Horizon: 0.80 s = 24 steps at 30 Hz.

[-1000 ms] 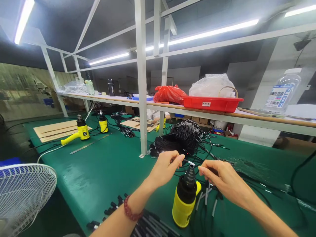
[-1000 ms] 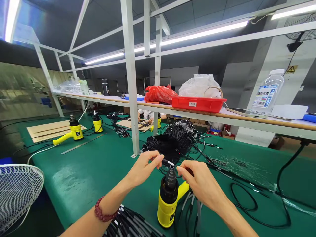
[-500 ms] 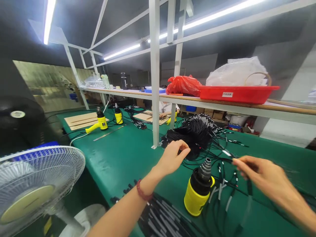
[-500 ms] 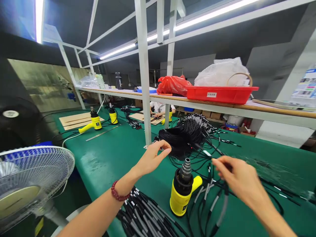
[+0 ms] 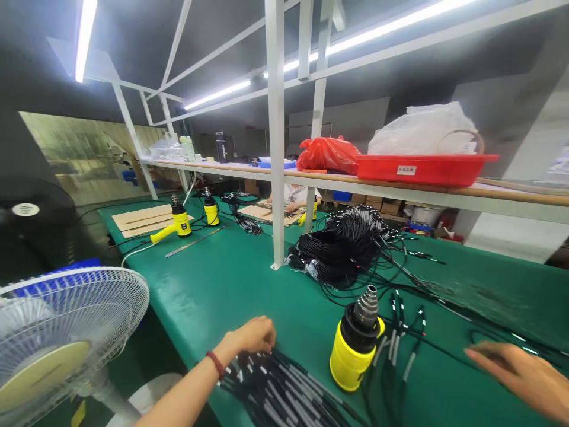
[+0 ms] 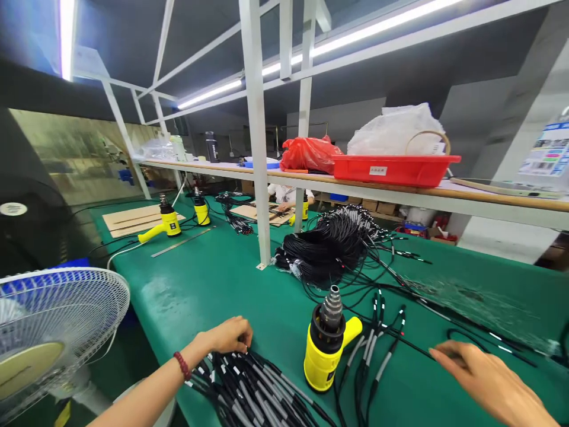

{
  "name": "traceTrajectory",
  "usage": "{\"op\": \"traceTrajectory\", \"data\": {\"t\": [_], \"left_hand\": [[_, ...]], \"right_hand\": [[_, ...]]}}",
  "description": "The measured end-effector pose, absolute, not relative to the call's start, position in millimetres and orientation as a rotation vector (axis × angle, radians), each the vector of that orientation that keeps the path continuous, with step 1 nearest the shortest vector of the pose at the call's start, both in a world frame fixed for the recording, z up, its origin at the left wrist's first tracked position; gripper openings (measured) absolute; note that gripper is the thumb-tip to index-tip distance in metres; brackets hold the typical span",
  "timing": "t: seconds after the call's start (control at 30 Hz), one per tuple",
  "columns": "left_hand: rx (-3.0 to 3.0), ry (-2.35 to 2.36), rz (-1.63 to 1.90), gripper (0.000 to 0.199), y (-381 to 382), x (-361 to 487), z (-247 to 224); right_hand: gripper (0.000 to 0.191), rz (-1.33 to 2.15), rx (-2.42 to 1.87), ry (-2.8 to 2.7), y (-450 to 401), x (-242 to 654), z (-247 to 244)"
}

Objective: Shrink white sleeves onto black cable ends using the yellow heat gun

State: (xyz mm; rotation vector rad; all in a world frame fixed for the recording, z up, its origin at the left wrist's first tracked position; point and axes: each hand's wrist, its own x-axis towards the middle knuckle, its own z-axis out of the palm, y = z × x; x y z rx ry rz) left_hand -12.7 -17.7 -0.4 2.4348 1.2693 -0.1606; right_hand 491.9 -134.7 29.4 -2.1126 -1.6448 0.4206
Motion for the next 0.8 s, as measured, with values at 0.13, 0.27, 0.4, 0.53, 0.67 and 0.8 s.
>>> {"op": "traceTrajectory", "data": {"t": [0.13,0.27,0.4,0.53,0.67,0.8], "left_hand": [[2.541,1.325,-0.096,0.011,-19,-15,39],[2.637,1.279,0.023,0.013,-32,-12,105],[2.813,0.976,0.279,0.018,-69,23,182],[3.037,0.807,0.378,0.019,-101,76,231],[3.099,0.604,0.485,0.016,-104,110,238],[3.056,0.535,0.538,0.017,-94,118,231]], "right_hand": [[0.042,0.442,-2.109,-1.61,-136,466,92],[0.048,0.387,-1.96,-1.593,-151,433,137],[0.045,0.37,-1.689,-1.695,-171,382,172],[0.044,0.434,-1.484,-1.842,-185,330,190],[0.039,0.625,-1.428,-1.913,-178,315,189],[0.029,0.536,-1.361,-1.914,-159,325,179]]}}
